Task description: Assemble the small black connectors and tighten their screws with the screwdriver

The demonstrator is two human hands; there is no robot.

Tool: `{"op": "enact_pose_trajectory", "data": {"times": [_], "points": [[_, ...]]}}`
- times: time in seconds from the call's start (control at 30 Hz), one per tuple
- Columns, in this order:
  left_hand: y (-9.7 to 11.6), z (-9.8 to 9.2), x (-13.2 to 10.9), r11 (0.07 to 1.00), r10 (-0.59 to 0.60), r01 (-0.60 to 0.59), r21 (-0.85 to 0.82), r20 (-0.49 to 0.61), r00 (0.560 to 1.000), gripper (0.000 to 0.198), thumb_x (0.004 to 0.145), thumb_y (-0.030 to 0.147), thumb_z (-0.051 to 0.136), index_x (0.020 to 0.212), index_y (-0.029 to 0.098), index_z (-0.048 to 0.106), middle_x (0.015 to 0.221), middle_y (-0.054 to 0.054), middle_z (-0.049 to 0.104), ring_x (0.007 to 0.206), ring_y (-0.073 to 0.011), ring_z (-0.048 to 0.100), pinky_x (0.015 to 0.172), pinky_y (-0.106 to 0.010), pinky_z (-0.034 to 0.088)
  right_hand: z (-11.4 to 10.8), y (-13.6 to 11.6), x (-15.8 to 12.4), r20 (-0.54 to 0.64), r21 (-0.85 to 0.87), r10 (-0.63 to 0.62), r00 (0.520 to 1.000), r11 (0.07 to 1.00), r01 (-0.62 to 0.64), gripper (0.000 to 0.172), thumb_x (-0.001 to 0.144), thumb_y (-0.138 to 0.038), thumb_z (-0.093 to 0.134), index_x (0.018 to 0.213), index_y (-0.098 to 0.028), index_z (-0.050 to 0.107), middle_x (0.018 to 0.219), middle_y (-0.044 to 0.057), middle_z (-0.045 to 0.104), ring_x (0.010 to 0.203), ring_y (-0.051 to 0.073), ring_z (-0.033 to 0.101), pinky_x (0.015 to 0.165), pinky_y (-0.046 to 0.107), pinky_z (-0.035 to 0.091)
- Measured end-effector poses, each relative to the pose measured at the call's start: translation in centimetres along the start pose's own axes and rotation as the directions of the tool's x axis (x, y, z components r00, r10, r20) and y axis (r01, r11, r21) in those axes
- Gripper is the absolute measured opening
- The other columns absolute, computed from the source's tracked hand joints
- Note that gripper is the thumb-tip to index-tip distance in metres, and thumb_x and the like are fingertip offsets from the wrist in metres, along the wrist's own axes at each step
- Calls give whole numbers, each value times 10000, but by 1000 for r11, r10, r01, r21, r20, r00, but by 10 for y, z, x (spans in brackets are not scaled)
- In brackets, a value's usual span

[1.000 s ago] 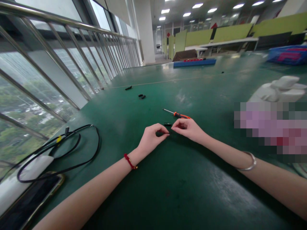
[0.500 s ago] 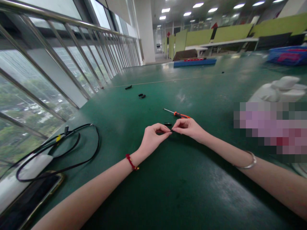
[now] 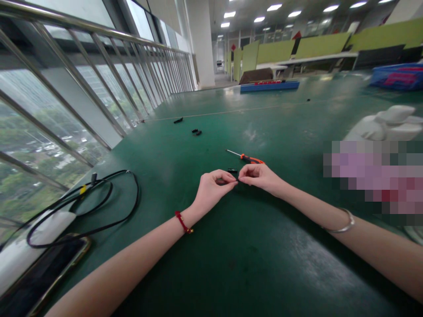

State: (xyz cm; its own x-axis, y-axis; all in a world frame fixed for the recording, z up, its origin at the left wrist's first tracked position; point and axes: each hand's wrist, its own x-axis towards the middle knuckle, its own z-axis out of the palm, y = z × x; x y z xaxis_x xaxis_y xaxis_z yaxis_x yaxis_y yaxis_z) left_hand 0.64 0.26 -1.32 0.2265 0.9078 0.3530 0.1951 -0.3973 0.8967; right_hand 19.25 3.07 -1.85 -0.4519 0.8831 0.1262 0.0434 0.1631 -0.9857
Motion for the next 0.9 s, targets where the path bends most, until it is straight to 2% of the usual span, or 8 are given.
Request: {"op": "enact_pose_trajectory", "data": {"times": [0.27, 0.6, 0.9], "points": [[4, 0, 0, 1000, 15, -15, 7, 6, 1000, 111, 694, 183, 726, 636, 121, 654, 806, -68, 700, 734, -148, 670, 714, -282, 575, 0, -1, 0, 21, 36, 28, 999, 999, -29, 195, 634, -293, 724, 689, -150, 604, 608, -30, 574, 544, 63, 470, 535, 236, 342], [2, -2, 0, 992, 102, -104, 69, 31, 994, 93, 704, 158, 721, 635, 127, 667, 793, -63, 705, 739, -144, 671, 709, -260, 562, -1, -3, 1, 41, 56, 30, 999, 998, -32, 181, 652, -249, 683, 728, -174, 537, 599, -35, 569, 549, 80, 508, 539, 238, 392], [2, -2, -1, 990, 103, -108, 93, 52, 993, 80, 741, 170, 703, 691, 127, 657, 822, -54, 693, 758, -142, 665, 737, -274, 563, 2, -5, -3, 99, -188, 52, 994, 982, -32, 232, 740, -396, 597, 683, -178, 542, 580, -29, 506, 527, 87, 413, 513, 261, 305]]}}
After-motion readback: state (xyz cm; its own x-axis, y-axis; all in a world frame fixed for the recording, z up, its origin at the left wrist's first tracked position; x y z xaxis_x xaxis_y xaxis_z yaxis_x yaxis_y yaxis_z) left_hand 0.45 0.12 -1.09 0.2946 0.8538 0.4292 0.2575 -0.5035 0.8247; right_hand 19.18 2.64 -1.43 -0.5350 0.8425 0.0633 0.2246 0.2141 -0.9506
